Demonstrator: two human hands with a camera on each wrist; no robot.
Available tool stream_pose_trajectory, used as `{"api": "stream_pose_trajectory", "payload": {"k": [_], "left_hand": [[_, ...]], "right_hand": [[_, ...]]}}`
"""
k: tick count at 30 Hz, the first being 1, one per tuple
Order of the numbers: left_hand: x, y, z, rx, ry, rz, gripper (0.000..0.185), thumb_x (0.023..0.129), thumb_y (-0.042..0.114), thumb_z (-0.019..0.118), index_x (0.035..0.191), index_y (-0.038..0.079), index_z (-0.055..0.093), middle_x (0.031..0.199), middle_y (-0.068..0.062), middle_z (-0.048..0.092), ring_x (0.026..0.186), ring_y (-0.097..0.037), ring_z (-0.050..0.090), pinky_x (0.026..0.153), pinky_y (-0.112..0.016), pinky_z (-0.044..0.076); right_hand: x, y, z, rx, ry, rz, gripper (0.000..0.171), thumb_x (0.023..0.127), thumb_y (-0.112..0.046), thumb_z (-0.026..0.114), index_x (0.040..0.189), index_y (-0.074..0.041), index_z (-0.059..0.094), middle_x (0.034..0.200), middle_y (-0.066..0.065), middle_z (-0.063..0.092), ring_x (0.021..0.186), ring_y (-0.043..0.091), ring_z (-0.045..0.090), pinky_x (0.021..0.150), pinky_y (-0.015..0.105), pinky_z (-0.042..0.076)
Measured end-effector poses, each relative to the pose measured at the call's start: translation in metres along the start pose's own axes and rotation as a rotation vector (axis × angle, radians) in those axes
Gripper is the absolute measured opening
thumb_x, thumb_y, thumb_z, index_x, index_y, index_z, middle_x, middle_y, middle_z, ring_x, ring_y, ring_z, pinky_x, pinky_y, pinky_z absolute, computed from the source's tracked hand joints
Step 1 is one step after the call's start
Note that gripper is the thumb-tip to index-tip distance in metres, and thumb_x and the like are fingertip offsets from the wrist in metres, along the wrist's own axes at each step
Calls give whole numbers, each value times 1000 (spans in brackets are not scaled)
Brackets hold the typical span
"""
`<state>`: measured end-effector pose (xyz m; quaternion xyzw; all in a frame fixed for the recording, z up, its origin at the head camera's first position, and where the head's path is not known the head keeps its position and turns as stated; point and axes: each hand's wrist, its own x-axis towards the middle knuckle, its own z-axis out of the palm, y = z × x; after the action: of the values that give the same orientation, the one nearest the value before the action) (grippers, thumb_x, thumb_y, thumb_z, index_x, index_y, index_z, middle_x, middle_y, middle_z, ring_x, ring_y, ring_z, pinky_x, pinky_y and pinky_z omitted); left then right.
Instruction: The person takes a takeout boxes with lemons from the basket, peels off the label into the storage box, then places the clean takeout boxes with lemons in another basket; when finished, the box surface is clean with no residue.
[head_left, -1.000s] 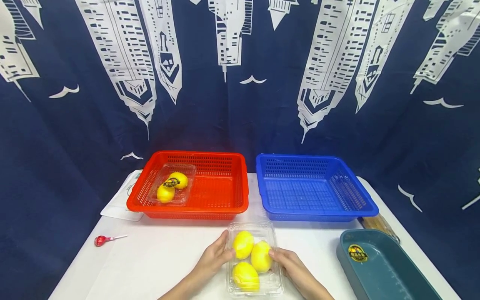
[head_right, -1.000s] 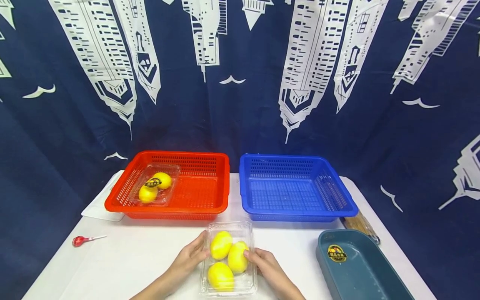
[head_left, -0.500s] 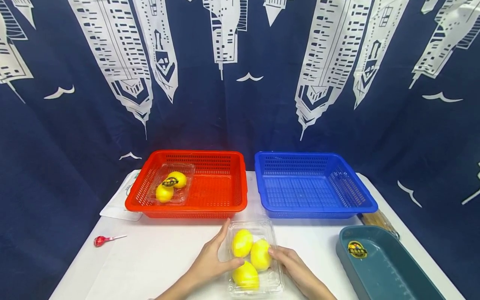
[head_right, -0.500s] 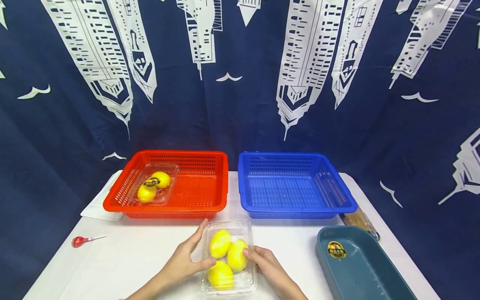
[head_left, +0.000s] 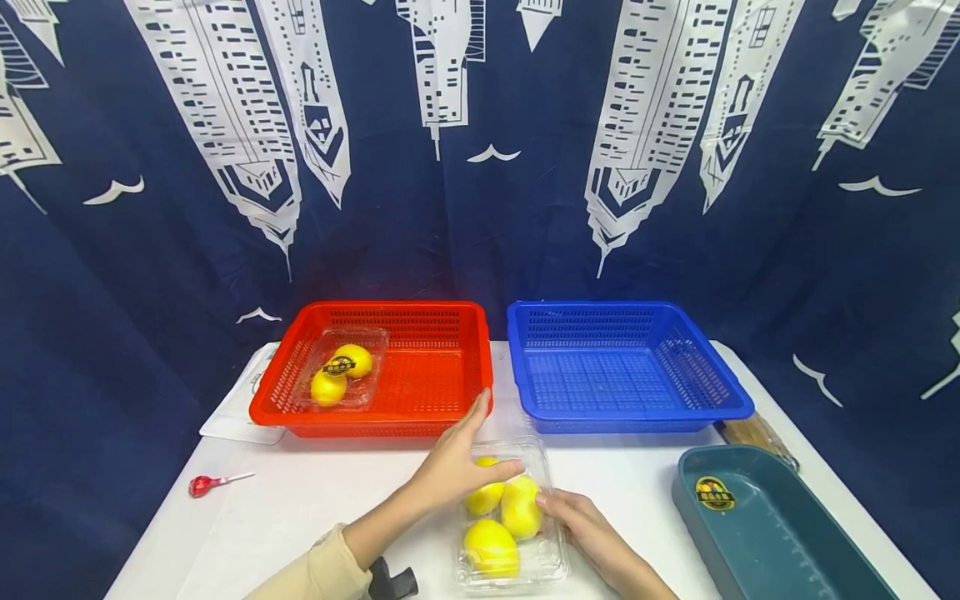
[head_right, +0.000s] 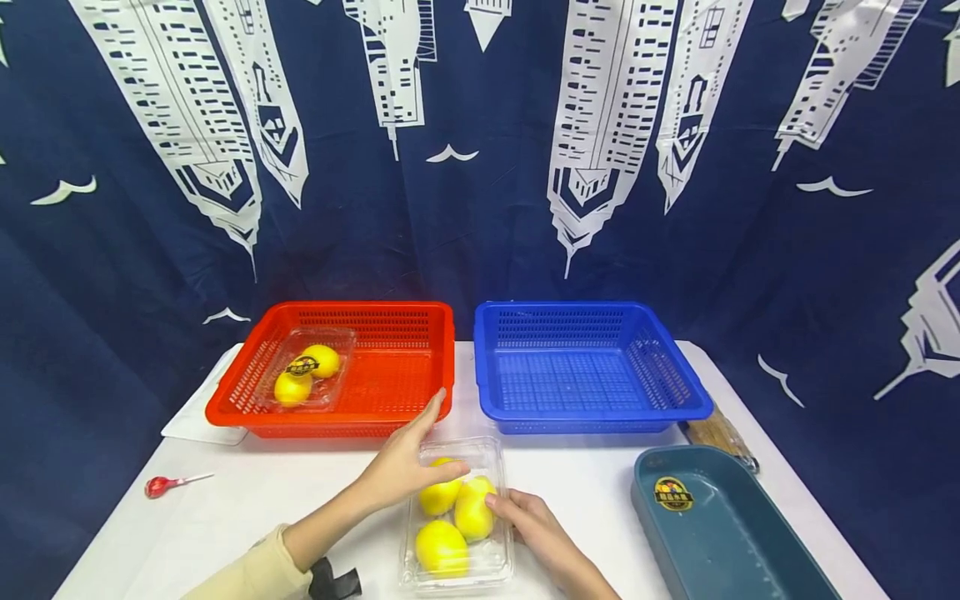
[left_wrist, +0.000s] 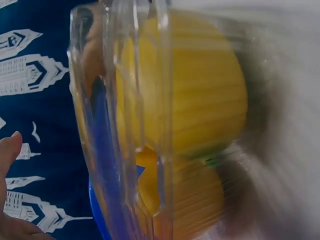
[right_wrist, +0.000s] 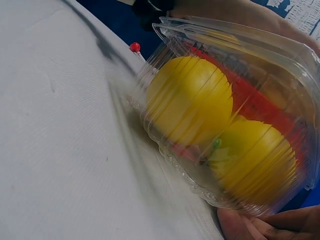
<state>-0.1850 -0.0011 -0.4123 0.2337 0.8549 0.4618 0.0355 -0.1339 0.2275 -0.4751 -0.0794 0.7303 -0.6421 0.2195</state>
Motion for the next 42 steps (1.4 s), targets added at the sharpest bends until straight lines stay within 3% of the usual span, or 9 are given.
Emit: {"api": "stream_pose_trajectory", "payload": {"k": [6, 11, 16, 21, 30, 33, 38, 40, 42], "left_hand": [[23, 6, 13, 100, -110, 10, 110, 78, 58, 73, 158, 14, 11, 165, -5, 12, 149, -31, 23, 117, -58, 29], [42, 15, 22, 125, -151, 20, 111, 79, 55, 73, 157, 9, 9, 166, -6, 7, 152, -25, 14, 121, -54, 23], [61, 21, 28, 95, -128, -33, 112, 78, 54, 74, 157, 9, 8, 166, -6, 6, 153, -26, 12, 122, -52, 21], [76, 23, 33, 21, -95, -104, 114, 79, 50, 75, 157, 9, 4, 166, -8, 2, 153, -29, 10, 121, -53, 20], [91, 25, 38, -51, -92, -201, 123, 75, 53, 77, 157, 11, -4, 166, -4, -7, 153, -28, 6, 122, -52, 18], [93, 20, 44, -60, -89, -190, 124, 75, 53, 78, 157, 10, -6, 165, -5, -11, 153, -28, 7, 123, -50, 19], [95, 5, 54, -39, -22, -120, 122, 77, 48, 78, 156, 4, -5, 164, -10, -14, 152, -32, 11, 122, -49, 22], [96, 0, 57, -35, 2, -103, 122, 77, 48, 77, 156, 3, -5, 164, -11, -14, 152, -33, 11, 122, -50, 23], [97, -2, 58, -51, 18, -87, 122, 77, 46, 78, 155, 2, -4, 164, -13, -14, 152, -34, 10, 122, -51, 22]], "right_hand": [[1, 0, -1, -8, -3, 2, 57, 103, -38, 37, 135, 9, 49, 131, 10, 62, 125, 18, 52, 111, 57, 38], [1, -1, 0, -12, 1, -5, 58, 103, -38, 37, 135, 8, 49, 136, 14, 59, 133, 29, 47, 111, 63, 33], [0, 0, 1, -3, 3, -1, 57, 103, -37, 37, 135, 8, 50, 133, 12, 60, 127, 22, 49, 111, 57, 38], [0, 1, 1, 22, 1, 2, 57, 103, -36, 39, 136, 10, 48, 127, 9, 62, 116, 12, 53, 102, 32, 45], [-2, 2, -3, 71, -20, -20, 56, 103, -33, 38, 137, 12, 46, 124, 8, 63, 112, 13, 57, 94, 25, 48], [-3, 2, -3, 57, -20, -24, 55, 104, -33, 37, 137, 10, 46, 126, 8, 63, 114, 13, 56, 99, 28, 46], [-2, 3, -1, 14, -22, -33, 53, 105, -34, 35, 136, 7, 50, 130, 8, 61, 120, 12, 51, 110, 43, 41], [-2, 3, 0, 8, -32, -39, 53, 105, -34, 35, 136, 7, 50, 130, 8, 61, 120, 12, 51, 110, 44, 41], [-3, 2, -1, 12, -35, -42, 53, 105, -33, 36, 136, 7, 49, 129, 9, 61, 120, 13, 52, 107, 36, 43]]}}
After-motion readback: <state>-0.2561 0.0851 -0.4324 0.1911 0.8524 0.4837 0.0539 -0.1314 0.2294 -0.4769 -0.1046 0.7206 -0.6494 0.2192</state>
